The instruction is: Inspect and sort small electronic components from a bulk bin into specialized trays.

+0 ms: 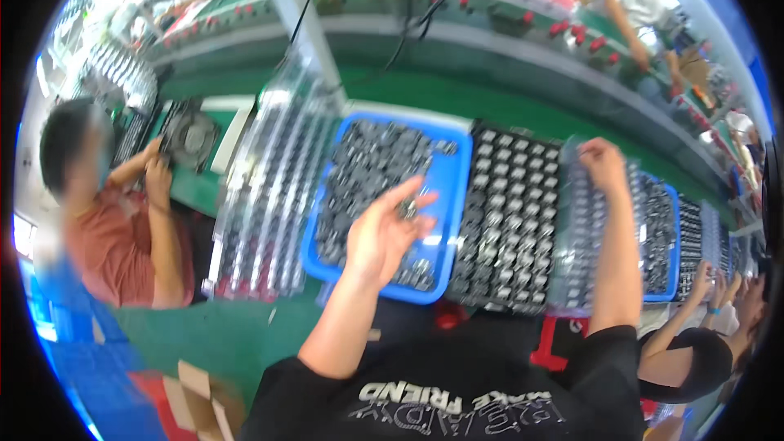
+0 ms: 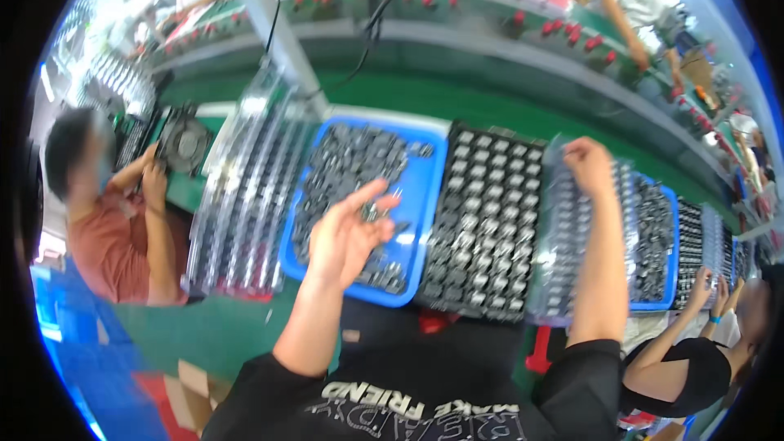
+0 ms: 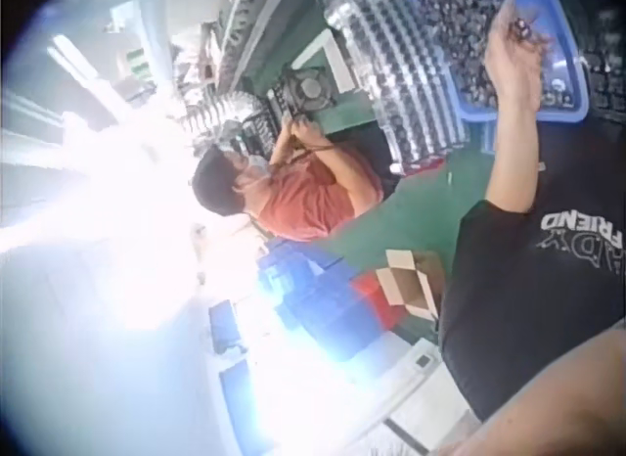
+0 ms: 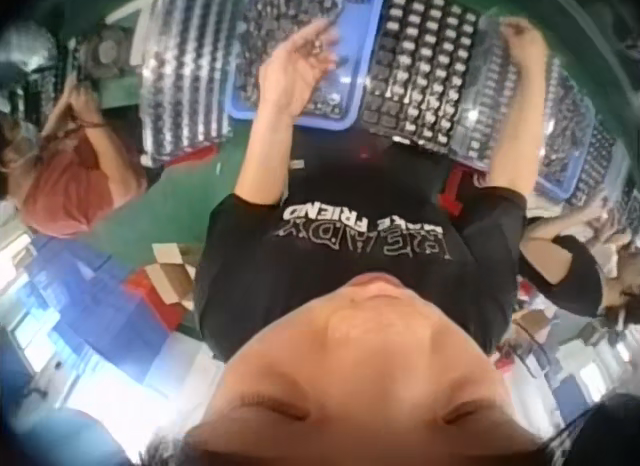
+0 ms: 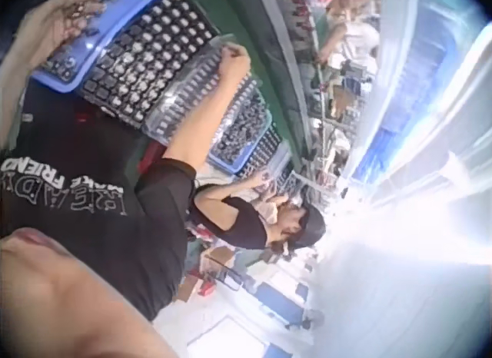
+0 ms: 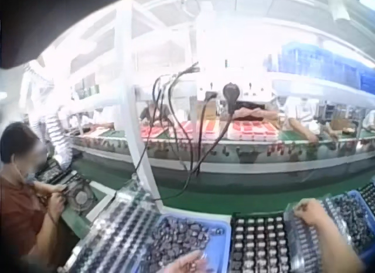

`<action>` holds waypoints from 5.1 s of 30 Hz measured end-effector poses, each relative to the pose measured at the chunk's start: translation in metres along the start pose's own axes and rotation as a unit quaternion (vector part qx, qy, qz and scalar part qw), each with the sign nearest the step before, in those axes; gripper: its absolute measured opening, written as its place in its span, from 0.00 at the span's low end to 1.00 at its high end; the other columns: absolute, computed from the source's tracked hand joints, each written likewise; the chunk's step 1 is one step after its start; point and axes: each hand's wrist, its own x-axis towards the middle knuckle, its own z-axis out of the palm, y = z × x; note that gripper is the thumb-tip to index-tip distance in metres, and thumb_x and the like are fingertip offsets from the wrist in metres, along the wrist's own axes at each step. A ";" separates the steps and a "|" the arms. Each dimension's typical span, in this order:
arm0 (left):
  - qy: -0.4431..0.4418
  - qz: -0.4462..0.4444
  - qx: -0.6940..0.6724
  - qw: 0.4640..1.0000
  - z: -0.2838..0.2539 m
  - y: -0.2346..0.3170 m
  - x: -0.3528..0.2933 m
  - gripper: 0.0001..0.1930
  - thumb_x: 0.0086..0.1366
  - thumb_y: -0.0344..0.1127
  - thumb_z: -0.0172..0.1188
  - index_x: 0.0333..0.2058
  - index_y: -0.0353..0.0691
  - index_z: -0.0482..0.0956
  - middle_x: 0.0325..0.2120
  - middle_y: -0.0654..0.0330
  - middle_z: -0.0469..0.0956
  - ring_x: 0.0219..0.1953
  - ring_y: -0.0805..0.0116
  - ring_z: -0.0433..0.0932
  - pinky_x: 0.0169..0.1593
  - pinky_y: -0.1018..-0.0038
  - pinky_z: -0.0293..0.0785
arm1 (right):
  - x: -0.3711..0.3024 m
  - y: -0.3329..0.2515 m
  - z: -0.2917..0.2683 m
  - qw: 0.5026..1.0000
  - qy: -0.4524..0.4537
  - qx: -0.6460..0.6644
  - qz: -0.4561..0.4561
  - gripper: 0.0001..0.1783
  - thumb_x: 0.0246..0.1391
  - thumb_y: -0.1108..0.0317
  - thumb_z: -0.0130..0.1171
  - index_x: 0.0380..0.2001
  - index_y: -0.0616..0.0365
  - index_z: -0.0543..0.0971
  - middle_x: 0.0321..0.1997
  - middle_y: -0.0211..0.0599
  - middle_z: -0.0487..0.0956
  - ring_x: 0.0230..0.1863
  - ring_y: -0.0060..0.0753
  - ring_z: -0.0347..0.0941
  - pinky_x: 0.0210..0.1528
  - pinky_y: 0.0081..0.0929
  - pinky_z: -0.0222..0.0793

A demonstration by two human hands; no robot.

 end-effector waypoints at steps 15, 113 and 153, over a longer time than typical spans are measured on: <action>-0.140 0.003 0.046 0.989 0.003 -0.012 -0.042 0.26 0.71 0.37 0.63 0.64 0.33 0.70 0.57 0.51 0.75 0.46 0.68 0.79 0.51 0.70 0.76 | -0.174 -0.222 -0.004 0.855 -0.080 0.512 -0.012 0.09 0.63 0.77 0.59 0.46 0.66 0.78 0.44 0.42 0.83 0.38 0.23 0.78 0.41 0.23 0.76; -0.175 0.083 0.056 0.979 0.029 -0.028 -0.039 0.20 0.70 0.27 0.60 0.58 0.26 0.73 0.52 0.51 0.79 0.54 0.65 0.79 0.59 0.68 0.75 | -0.195 -0.254 0.024 0.935 0.037 0.283 -0.212 0.17 0.42 0.72 0.78 0.39 0.61 0.86 0.36 0.39 0.85 0.35 0.35 0.82 0.37 0.27 0.78; 0.020 0.083 0.374 0.924 -0.025 0.003 0.030 0.12 0.71 0.23 0.53 0.49 0.35 0.80 0.43 0.59 0.81 0.39 0.71 0.80 0.45 0.75 0.77 | -0.115 -0.053 -0.054 0.966 -0.045 -0.147 0.207 0.18 0.45 0.61 0.76 0.32 0.62 0.81 0.33 0.49 0.85 0.39 0.53 0.82 0.45 0.40 0.76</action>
